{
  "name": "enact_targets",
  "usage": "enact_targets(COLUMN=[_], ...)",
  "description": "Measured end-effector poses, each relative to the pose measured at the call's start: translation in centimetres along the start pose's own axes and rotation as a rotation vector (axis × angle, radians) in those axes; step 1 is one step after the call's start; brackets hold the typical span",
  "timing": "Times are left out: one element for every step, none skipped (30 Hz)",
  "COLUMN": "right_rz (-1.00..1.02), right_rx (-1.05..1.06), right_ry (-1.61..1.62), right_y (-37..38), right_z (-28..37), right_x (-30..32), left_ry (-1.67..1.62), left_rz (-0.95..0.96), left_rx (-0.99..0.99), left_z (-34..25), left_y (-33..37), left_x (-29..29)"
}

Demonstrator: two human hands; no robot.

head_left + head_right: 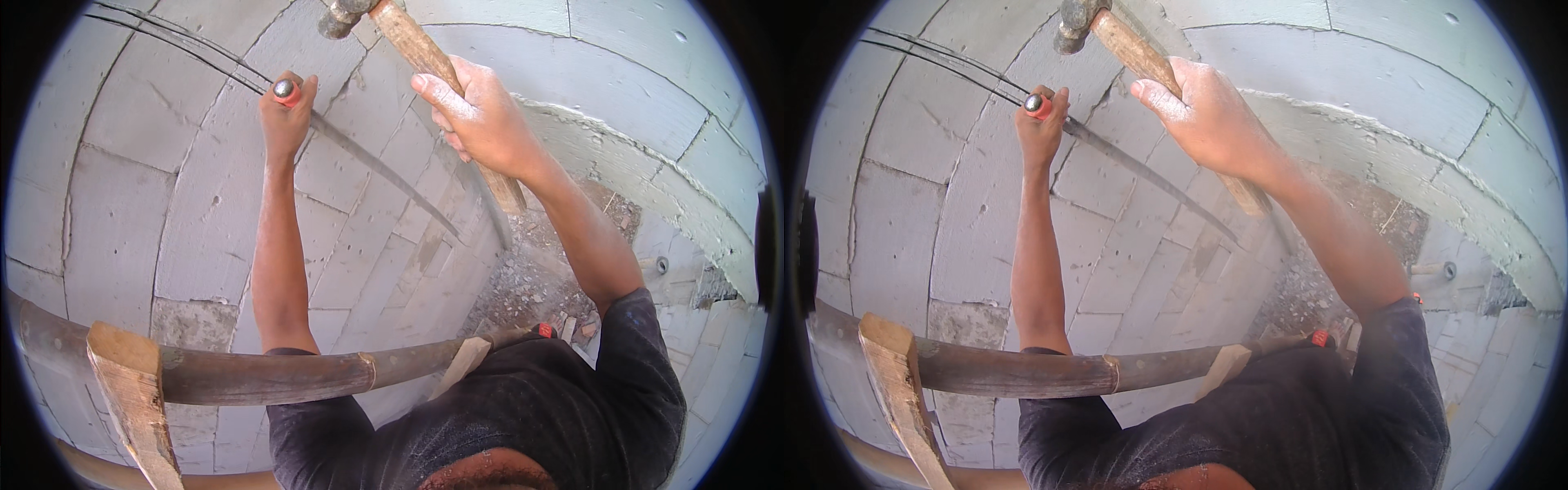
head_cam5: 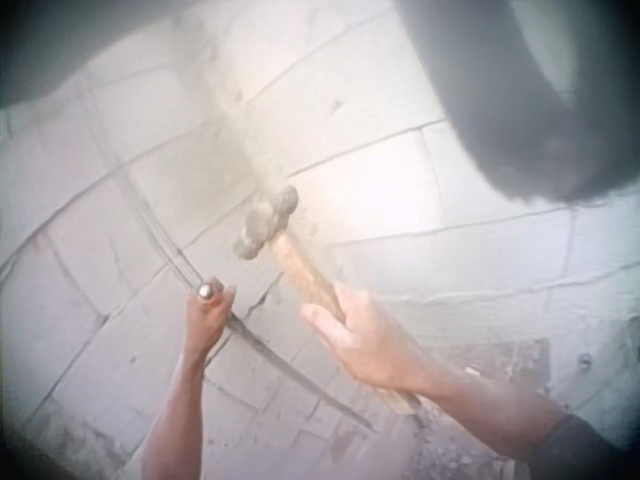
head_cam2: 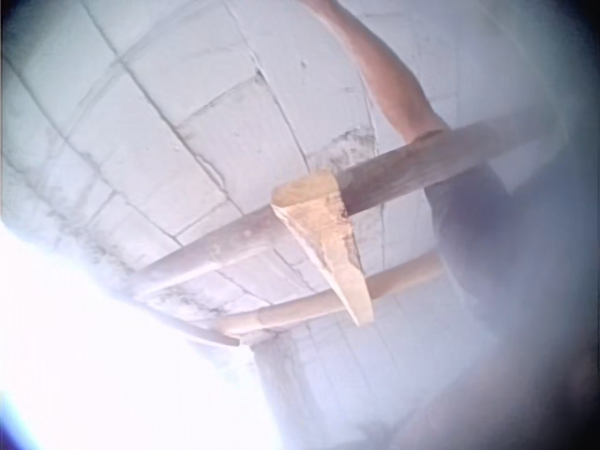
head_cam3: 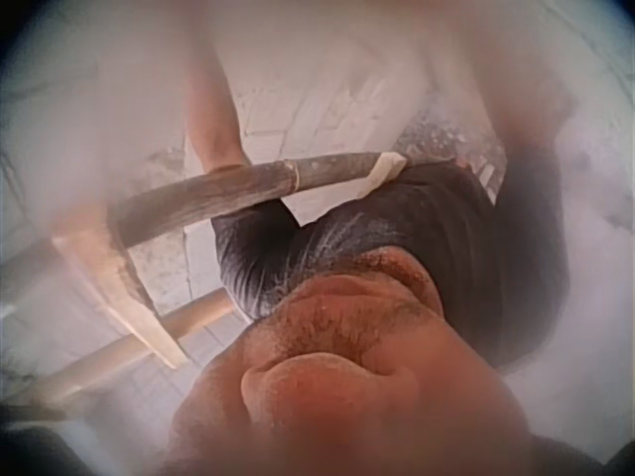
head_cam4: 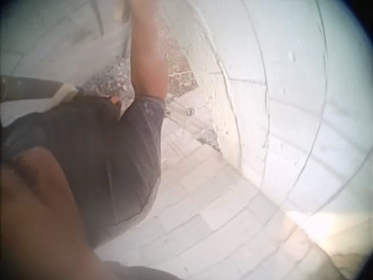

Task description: The person chips away concrete from a brick wall using a hammer and a chisel while standing on a wooden scaffold.

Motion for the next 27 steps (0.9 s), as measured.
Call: enact_targets(right_rz=[0.005,-0.012,-0.033,-0.03,-0.054,-0.081,-0.084,-0.13,-0.176,-0.173,-0.053,0.065,0.05,0.04,0.046,0.048,-0.032,-0.116,-0.114,0.026,0.154,0.128,0.103,0.032,-0.027,-0.062,-0.092], right_rx=[-0.001,0.019,0.041,0.044,0.111,0.179,0.181,0.289,0.39,0.393,0.373,0.346,0.355,0.349,0.337,0.341,0.376,0.399,0.396,0.253,0.111,0.123,0.133,0.103,0.083,-0.016,-0.117], right_ry=[0.0,-0.008,-0.015,-0.013,-0.008,-0.005,-0.009,-0.033,-0.064,-0.065,-0.24,-0.405,-0.411,-0.299,-0.19,-0.198,-0.175,-0.147,-0.142,-0.271,-0.392,-0.414,-0.435,-0.325,-0.211,-0.127,-0.038], right_y=[0.0,-0.1,-0.1,-0.2,-0.6,-0.8,-0.7,-0.9,-1.3,-0.6,0.6,1.1,0.9,0.0,-0.6,-0.6,-0.7,-1.1,-0.7,0.7,1.7,1.1,-0.2,-2.0,-3.8,-5.7,-8.0], right_z=[0.0,0.5,1.1,1.6,3.0,4.3,4.3,4.9,5.5,5.5,5.2,4.7,6.1,7.7,8.6,8.4,8.2,7.9,7.3,5.1,3.0,3.3,3.2,2.2,0.6,-1.9,-4.6], right_x=[-0.2,-0.1,-0.1,-0.4,-0.7,-0.9,-1.6,-2.4,-2.5,-2.7,-4.1,-5.8,-5.3,-4.6,-4.2,-4.3,-3.8,-3.0,-3.0,-4.3,-5.2,-4.0,-2.4,-0.4,0.9,1.9,2.7], left_ry=[0.001,0.013,0.026,0.029,0.02,0.008,0.004,-0.038,-0.089,-0.089,-0.098,-0.1,-0.101,-0.137,-0.176,-0.18,-0.119,-0.058,-0.113,-0.11,-0.104,-0.107,-0.069,-0.08,-0.335,-0.586,-0.578], left_rz=[-0.002,-0.013,-0.024,-0.026,-0.032,-0.038,-0.039,-0.044,-0.045,-0.048,-0.081,-0.105,-0.106,-0.086,-0.073,-0.079,-0.098,-0.104,-0.089,-0.086,-0.081,-0.095,-0.077,-0.082,-0.194,-0.303,-0.315], left_rx=[0.005,0.011,0.013,0.014,0.019,0.022,0.018,0.005,-0.006,-0.006,-0.001,0.008,-0.011,-0.037,-0.048,-0.052,-0.019,0.017,0.071,0.075,0.102,0.107,0.057,0.046,0.092,0.138,0.138], left_z=[0.2,0.3,0.3,0.3,0.2,0.1,-0.1,-0.5,-0.7,-0.3,0.4,1.2,1.3,1.2,0.6,0.2,0.2,0.0,0.6,0.6,1.4,1.4,0.8,-0.4,-0.7,-0.7,-2.0], left_y=[0.0,0.0,0.1,0.0,-0.1,-0.2,0.0,0.3,0.4,0.3,0.1,-0.2,-0.2,-0.4,-0.9,-0.7,-0.2,-0.1,0.0,-0.8,-1.2,-1.1,-1.5,-2.2,-3.4,-4.6,-5.3], left_x=[-0.2,-0.4,-0.5,-0.3,0.0,0.2,0.0,-0.2,-0.8,-0.8,-0.6,-0.1,0.3,0.6,0.5,0.3,0.0,-0.5,-0.6,-0.6,-0.5,-0.1,0.0,-0.4,0.1,1.1,2.2])
Point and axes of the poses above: each hand's wrist, its own y-axis towards the middle knuckle, its own x-axis out of the back of the hand, z = x × y, the point moved 10 cm from there along y, towards the middle knuckle, and after that the axes turned 11 degrees about -y, right-handed, at the moved point
